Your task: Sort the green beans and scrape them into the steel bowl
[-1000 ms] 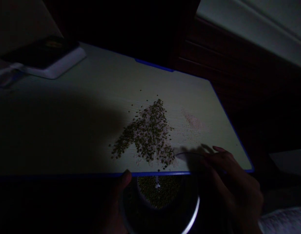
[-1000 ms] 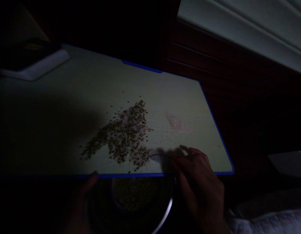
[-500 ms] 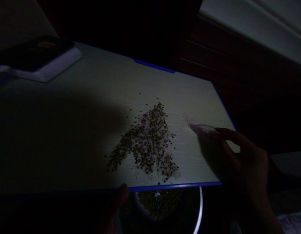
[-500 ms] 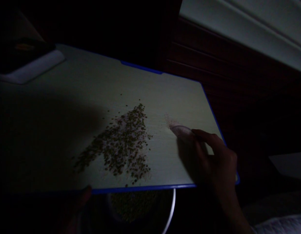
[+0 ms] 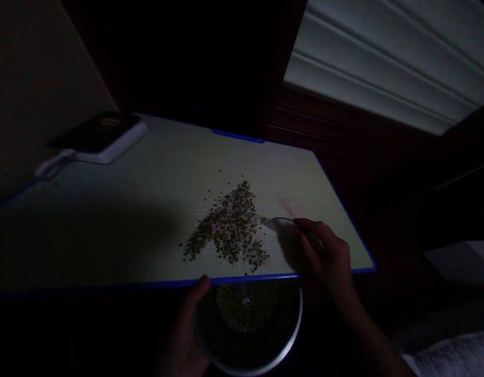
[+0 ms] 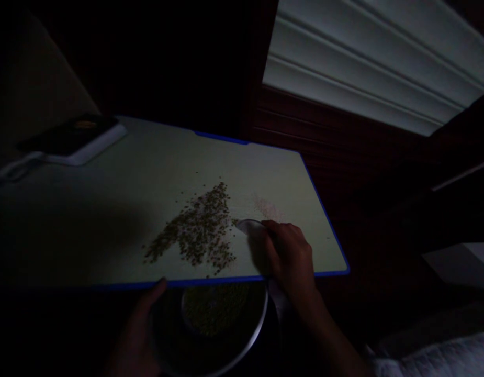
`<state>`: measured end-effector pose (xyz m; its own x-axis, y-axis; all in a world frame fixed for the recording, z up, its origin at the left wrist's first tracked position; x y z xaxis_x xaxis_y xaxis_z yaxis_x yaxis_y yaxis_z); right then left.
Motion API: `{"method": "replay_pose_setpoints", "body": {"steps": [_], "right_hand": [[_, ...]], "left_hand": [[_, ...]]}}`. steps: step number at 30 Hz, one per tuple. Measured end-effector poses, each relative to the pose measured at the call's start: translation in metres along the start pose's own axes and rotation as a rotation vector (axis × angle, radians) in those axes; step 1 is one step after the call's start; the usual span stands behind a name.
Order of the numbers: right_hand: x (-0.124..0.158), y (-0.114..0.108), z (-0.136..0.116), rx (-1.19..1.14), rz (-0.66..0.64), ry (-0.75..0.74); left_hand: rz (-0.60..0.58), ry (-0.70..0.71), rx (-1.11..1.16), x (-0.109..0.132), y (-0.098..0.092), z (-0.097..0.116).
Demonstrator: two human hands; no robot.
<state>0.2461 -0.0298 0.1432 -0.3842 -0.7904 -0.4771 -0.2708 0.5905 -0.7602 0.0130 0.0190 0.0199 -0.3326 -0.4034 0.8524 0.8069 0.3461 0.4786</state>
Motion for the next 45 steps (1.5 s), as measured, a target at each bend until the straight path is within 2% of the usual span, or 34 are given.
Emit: {"method": "replay_pose_setpoints", "body": {"steps": [6,11,12,14,17,23,27,33,39,42,45], "right_hand": [[-0.011,0.001,0.023,0.027,0.027,0.056],[-0.023,0.005,0.025,-0.014,0.013,0.095],[-0.022,0.004,0.024,-0.023,0.024,0.102],[-0.021,0.003,0.023,-0.034,0.051,0.111],[-0.017,0.003,0.022,-0.046,0.065,0.111],[-0.021,0.017,0.017,-0.043,-0.044,0.034],[-0.027,0.026,0.022,0.008,-0.068,0.043],[-0.027,0.029,0.035,0.105,-0.007,0.123],[-0.027,0.036,0.029,0.105,-0.056,0.054],[-0.033,0.038,0.031,0.118,-0.064,0.056],[-0.043,0.035,0.041,0.133,-0.048,0.091]], "left_hand": [[-0.169,0.054,-0.048,-0.005,0.008,0.005],[-0.294,0.087,-0.102,-0.007,0.01,0.01],[-0.269,0.082,-0.099,-0.008,0.007,0.011],[-0.33,0.072,-0.107,-0.006,0.01,0.012],[-0.351,0.095,-0.131,0.0,0.012,0.014],[-0.404,0.132,-0.147,0.003,0.013,0.017],[-0.327,0.1,-0.097,-0.01,0.005,0.018],[-0.374,0.16,-0.093,-0.025,-0.002,0.024],[-0.408,0.276,-0.112,-0.029,-0.013,0.038],[-0.406,0.16,-0.112,-0.027,-0.011,0.035],[-0.35,0.077,-0.115,-0.027,-0.011,0.033]]}}
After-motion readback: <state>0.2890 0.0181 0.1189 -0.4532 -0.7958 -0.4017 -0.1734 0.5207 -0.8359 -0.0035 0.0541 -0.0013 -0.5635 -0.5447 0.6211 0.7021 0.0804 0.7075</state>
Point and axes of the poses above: each hand's wrist, its own x-axis away from the middle knuckle, its own y-axis out of the palm, z = x × y, the point moved 7 cm from there along -x, towards the middle knuckle, and after that the axes turned 3 degrees about x, right-handed, at the moved point
